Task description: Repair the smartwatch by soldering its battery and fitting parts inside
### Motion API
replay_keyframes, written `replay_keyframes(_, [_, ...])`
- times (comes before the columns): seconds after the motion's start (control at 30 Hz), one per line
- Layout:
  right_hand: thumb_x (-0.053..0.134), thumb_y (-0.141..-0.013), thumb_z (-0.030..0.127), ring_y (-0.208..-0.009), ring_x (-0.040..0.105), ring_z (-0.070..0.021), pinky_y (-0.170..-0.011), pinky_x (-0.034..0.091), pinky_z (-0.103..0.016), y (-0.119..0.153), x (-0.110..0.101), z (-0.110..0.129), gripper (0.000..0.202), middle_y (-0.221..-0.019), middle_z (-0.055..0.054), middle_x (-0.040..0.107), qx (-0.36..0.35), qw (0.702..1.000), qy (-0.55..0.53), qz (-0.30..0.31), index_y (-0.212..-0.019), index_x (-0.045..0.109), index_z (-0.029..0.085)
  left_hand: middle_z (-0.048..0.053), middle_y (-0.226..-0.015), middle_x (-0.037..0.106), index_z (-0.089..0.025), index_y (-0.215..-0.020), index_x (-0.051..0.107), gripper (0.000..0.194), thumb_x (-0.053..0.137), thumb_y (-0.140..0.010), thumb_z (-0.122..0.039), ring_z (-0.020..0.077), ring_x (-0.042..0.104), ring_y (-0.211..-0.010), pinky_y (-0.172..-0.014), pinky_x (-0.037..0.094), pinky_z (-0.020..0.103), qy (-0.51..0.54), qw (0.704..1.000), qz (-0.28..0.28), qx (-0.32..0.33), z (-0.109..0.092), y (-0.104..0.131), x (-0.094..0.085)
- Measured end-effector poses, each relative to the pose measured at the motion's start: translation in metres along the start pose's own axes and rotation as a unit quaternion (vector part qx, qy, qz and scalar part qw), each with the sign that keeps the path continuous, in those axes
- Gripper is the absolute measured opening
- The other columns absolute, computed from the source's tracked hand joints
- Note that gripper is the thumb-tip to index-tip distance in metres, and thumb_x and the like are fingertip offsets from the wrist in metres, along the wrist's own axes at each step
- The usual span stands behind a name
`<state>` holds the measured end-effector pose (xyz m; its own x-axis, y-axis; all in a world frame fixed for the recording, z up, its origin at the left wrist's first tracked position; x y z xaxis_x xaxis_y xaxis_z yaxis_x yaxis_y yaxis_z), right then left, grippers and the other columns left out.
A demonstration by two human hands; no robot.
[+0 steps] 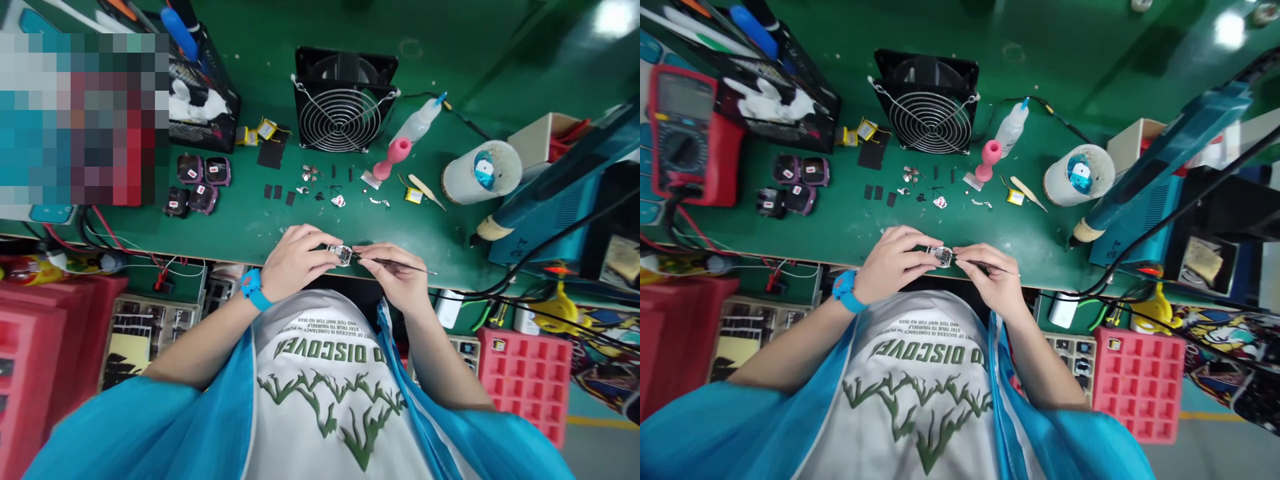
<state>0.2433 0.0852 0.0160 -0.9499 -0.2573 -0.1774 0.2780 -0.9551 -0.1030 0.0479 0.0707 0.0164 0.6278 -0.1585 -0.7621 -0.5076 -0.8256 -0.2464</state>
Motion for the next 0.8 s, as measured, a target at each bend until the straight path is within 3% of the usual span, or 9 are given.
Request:
replay_keyframes(0.23, [0.076, -0.093, 0.025, -0.093, 0.079, -0.0209, -0.084, 0.066, -0.036, 0.002, 0.002, -0.006, 0.006, -0.099, -0.001, 0.083, 0.037, 0.999, 0.003, -0.017, -0.094, 0.081, 0.029, 0.006, -0.121, 0.079, -0.023, -0.108, 0.077, 0.020, 0.060, -0.104, -0.032, 0.0256, 0.065, -0.107, -0.096, 0.049, 0.043, 0.007, 1.000, -0.005, -0.010, 0.002, 0.000, 0.001])
replay_keyframes(0.5, [0.075, -0.094, 0.022, -0.094, 0.080, -0.0225, -0.087, 0.067, -0.038, 0.012, 0.011, 0.013, 0.008, -0.099, -0.004, 0.084, -0.014, 0.995, 0.063, -0.077, -0.094, 0.080, 0.028, 0.004, -0.122, 0.079, -0.024, -0.106, 0.078, 0.022, 0.058, -0.105, -0.033, 0.0255, 0.066, -0.107, -0.096, 0.048, 0.042, 0.011, 1.000, -0.002, -0.013, 0.002, 0.000, 0.000])
replay_keyframes(0.8, [0.077, -0.090, 0.023, -0.086, 0.080, -0.0182, -0.078, 0.067, -0.030, 0.018, 0.012, -0.006, 0.005, -0.094, -0.001, 0.084, 0.098, 0.984, -0.030, -0.144, -0.091, 0.081, 0.025, 0.004, -0.126, 0.077, -0.027, -0.121, 0.077, 0.024, 0.058, -0.106, -0.030, 0.0246, 0.064, -0.111, -0.097, 0.048, 0.041, -0.024, 1.000, 0.019, -0.005, 0.001, 0.000, 0.002])
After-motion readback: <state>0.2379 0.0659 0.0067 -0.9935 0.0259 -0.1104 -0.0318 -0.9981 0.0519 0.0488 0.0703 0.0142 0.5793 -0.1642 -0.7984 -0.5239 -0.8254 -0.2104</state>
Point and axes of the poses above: each hand's wrist, its own y-axis away from the middle knuckle, its own x-axis out of the palm, z = x × y, the point moved 6 cm from there along -y, towards the middle knuckle
